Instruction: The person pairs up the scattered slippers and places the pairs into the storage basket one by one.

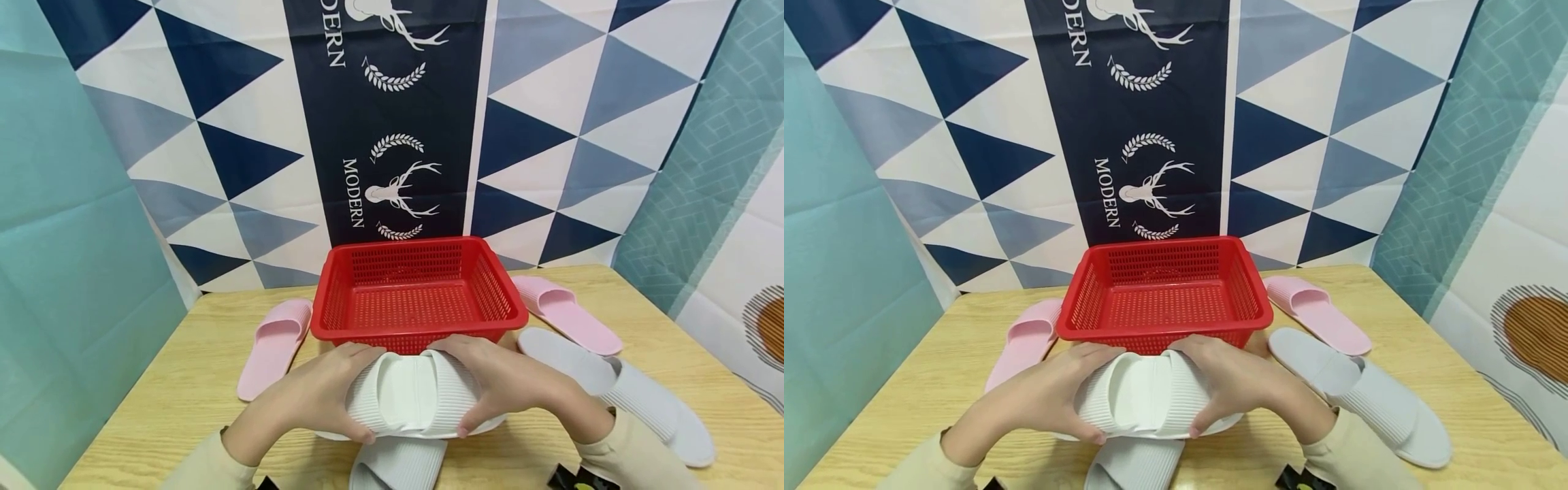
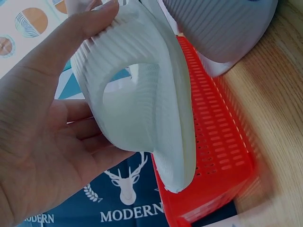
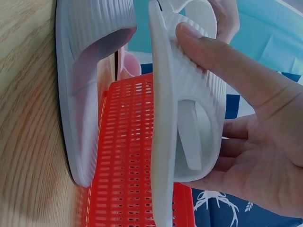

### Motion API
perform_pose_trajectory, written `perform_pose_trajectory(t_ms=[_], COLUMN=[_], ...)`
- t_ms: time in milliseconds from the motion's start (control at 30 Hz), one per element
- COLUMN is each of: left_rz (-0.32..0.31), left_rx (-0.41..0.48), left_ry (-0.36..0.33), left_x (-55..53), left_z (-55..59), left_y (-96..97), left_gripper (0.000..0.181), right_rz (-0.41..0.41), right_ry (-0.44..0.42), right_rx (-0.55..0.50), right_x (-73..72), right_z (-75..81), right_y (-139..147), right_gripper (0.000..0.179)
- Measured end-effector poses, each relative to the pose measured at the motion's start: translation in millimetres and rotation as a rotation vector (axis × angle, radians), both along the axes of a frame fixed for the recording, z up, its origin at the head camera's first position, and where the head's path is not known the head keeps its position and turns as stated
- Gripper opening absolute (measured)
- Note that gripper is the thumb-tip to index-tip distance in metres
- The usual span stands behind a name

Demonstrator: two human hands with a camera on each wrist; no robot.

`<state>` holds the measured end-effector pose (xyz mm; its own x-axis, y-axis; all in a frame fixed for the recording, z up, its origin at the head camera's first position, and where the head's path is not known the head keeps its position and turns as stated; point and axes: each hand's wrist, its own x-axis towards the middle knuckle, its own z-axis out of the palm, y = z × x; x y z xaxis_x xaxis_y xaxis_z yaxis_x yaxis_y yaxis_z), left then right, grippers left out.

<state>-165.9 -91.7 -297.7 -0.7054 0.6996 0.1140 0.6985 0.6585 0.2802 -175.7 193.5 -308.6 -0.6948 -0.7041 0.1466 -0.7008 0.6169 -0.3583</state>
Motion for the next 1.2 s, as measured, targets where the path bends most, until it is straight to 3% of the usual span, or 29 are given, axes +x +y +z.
perform_pose_trajectory(t_ms=[400,867,1200], left_rz=[0.008,0.02,0.023], left_rx=[-0.005,0.003,0.007], left_ry=[0.038,0.066,0.045], left_x=[0.1,0.6,0.4], left_z=[0.4,-3.5,-4.8], left_y=[2.1,5.3,6.6], left_gripper=[0.089,0.088,0.088], right_rz=[0.026,-0.002,-0.011], right_ry=[0.058,0.012,0.021], right_rx=[-0.017,-0.023,-0.017], right_x=[-2.5,-1.1,-1.2], right_z=[0.2,-0.3,-1.2], right_y=[-3.5,-5.7,-7.2], right_gripper=[0.09,0.089,0.089])
